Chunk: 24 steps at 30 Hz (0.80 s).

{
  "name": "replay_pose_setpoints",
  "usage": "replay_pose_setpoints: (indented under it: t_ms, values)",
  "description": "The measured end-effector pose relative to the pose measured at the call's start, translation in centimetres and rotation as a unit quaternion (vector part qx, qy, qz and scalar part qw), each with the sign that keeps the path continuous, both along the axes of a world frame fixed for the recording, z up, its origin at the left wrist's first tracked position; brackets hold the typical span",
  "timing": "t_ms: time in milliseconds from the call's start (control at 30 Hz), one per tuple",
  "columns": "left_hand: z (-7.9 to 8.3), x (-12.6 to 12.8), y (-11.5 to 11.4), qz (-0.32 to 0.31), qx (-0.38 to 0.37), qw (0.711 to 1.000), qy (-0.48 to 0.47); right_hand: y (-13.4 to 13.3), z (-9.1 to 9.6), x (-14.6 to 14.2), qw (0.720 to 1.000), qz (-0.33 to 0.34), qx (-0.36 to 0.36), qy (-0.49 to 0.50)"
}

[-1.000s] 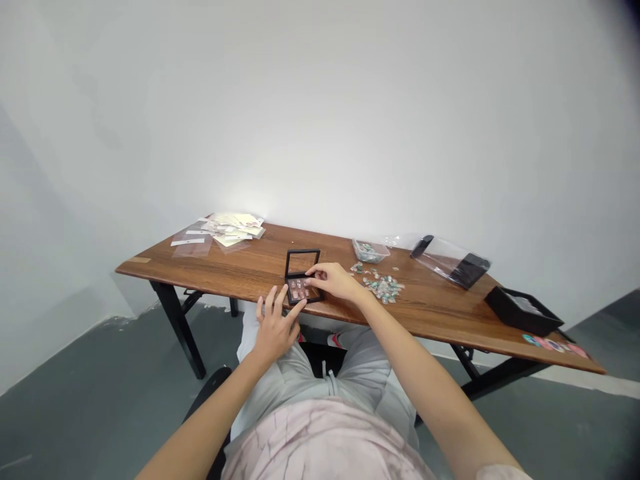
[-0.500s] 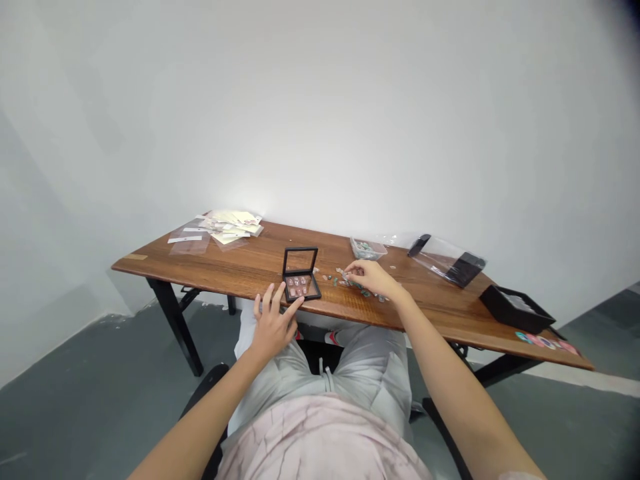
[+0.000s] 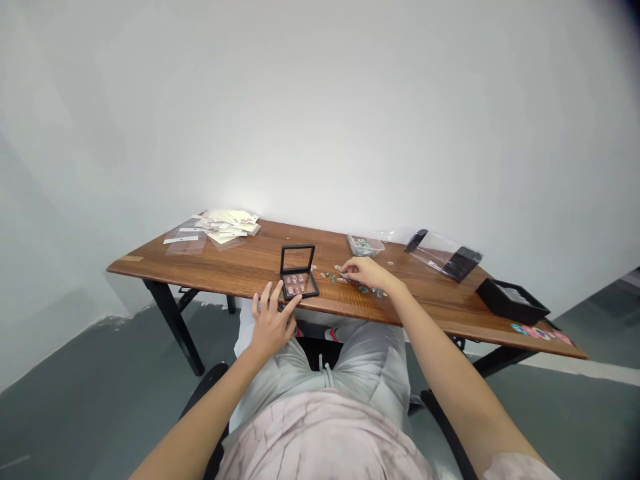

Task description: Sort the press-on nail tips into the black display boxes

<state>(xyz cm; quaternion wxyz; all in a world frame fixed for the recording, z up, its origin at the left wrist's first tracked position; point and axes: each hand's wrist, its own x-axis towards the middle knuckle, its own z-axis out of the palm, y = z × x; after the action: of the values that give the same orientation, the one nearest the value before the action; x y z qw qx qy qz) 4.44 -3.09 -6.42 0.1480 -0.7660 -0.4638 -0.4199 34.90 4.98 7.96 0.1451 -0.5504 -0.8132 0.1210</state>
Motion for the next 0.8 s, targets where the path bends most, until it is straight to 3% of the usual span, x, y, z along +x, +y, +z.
replay_pose_setpoints:
  t_ms: [400, 600, 800]
  values:
    - [0.2, 0.1, -0.1, -0.001, -0.002, 1.0, -0.007, 0.7, 0.6, 0.2, 0.997, 0.03, -0.07, 0.032]
    - [0.3, 0.1, -0.2, -0.002, -0.01, 1.0, -0.009, 0.5, 0.5, 1.8, 0.999, 0.013, -0.034, 0.041]
    - [0.3, 0.1, -0.1, -0.002, -0.012, 1.0, -0.003, -0.1, 0.8, 2.6, 0.999, -0.018, 0.024, -0.02]
